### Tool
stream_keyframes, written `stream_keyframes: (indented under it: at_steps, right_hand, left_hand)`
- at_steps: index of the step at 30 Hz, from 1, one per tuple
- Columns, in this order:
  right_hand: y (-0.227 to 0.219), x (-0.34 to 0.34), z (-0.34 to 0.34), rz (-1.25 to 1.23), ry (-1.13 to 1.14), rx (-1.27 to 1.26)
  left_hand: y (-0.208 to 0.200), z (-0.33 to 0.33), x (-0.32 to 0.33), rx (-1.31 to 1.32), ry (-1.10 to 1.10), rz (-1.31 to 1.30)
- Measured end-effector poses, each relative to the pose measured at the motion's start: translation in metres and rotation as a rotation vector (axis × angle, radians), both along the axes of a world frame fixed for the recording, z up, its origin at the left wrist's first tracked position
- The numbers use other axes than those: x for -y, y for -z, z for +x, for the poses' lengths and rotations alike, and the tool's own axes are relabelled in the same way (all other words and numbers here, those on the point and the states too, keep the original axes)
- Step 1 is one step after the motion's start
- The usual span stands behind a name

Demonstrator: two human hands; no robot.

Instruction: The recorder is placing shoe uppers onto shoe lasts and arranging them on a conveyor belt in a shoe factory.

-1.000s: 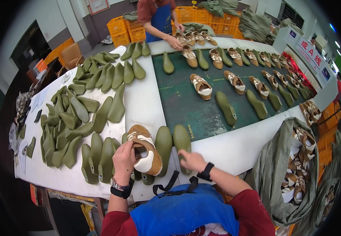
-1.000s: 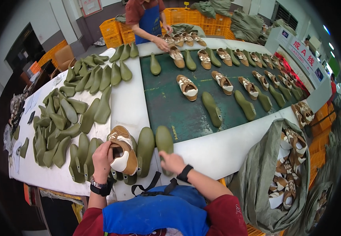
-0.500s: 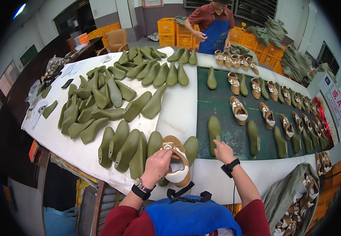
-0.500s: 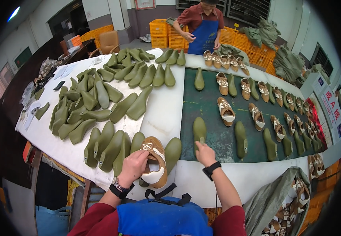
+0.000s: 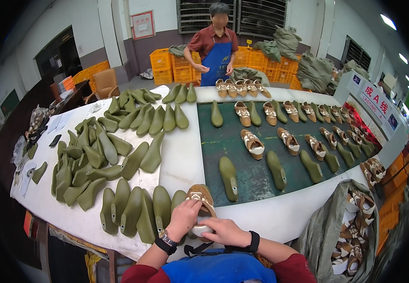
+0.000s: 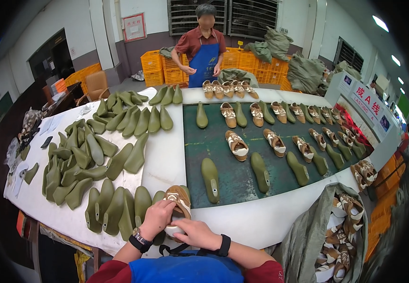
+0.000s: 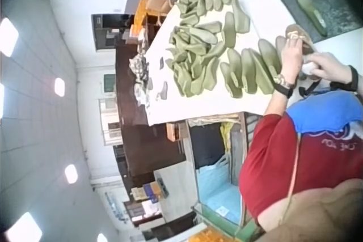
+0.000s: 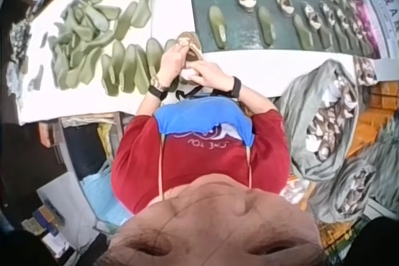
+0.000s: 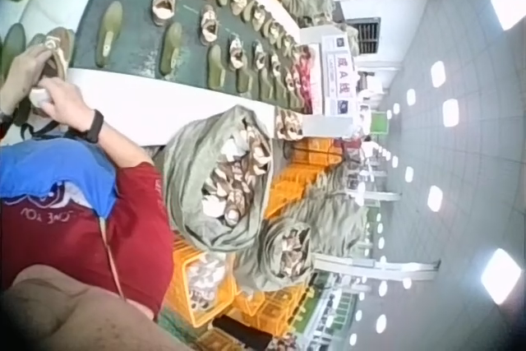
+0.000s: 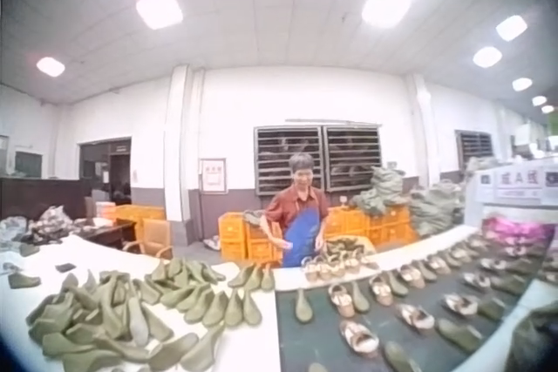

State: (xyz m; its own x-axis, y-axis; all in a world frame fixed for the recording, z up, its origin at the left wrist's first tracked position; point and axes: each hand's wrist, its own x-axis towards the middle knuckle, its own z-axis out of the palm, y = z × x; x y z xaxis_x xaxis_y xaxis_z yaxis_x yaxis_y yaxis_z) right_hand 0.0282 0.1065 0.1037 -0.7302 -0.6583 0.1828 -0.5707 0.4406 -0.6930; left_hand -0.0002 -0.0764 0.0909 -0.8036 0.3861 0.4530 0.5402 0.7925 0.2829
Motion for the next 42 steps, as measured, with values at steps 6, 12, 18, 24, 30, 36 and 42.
stream_keyframes:
  at_steps: [6,12,18,24,30,36,42]
  right_hand:
    - [0.001,-0.006,0.005,0.148,0.017,0.07]
    - [0.007,-0.021,0.003,0.066,0.118,0.069]
    - [-0.002,-0.046,-0.042,0.064,0.237,0.076]
    - [0.022,-0.039,-0.138,0.159,0.284,0.068]
    - [0.101,-0.007,-0.227,0.227,0.503,0.022]
    - [0.155,-0.021,-0.247,0.244,0.535,-0.002]
    - [0.142,-0.061,-0.197,0.797,0.607,0.077]
  left_hand:
    - [0.006,0.006,-0.003,0.112,0.043,0.016]
    - [0.013,0.012,-0.003,0.178,0.088,0.243]
    - [0.08,0.024,0.02,0.211,-0.205,-0.2]
    - [0.104,0.027,0.026,0.321,-0.318,-0.183]
    - [0.104,0.03,0.028,0.363,-0.288,-0.079]
    - [0.097,0.028,0.025,0.353,-0.278,-0.096]
    - [0.097,0.028,0.027,0.371,-0.28,-0.101]
